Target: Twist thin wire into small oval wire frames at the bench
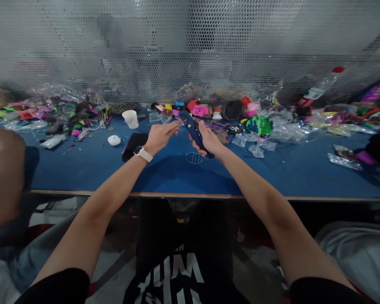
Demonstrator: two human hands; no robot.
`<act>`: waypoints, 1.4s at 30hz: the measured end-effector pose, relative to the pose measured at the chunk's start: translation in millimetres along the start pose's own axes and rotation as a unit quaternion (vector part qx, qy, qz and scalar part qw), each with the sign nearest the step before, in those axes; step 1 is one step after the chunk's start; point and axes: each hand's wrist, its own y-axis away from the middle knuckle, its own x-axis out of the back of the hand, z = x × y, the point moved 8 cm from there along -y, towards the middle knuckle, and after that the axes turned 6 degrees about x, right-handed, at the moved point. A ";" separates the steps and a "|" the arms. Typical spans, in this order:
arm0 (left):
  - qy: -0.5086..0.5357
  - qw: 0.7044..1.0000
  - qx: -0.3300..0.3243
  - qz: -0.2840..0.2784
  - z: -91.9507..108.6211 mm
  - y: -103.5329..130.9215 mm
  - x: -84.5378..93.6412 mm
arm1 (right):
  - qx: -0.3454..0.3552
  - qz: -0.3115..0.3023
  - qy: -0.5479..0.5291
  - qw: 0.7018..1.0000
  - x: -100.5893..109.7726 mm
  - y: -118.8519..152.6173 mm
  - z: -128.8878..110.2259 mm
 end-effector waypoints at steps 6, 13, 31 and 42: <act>-0.043 0.999 -0.024 -0.011 -2.2 -0.5 2.9 | -0.020 -0.003 -0.017 1.000 -2.9 1.4 -3.6; -0.101 0.995 -0.017 -0.016 8.7 4.9 -4.5 | -0.051 -0.005 -0.065 0.997 -10.9 2.4 -3.0; -0.129 0.991 -0.030 0.017 11.3 8.5 -6.5 | -0.048 -0.039 -0.097 0.993 -8.2 -0.5 9.3; -0.172 0.981 0.052 0.068 -9.4 0.8 13.7 | -0.103 -0.253 -0.160 0.948 -20.4 27.4 -7.9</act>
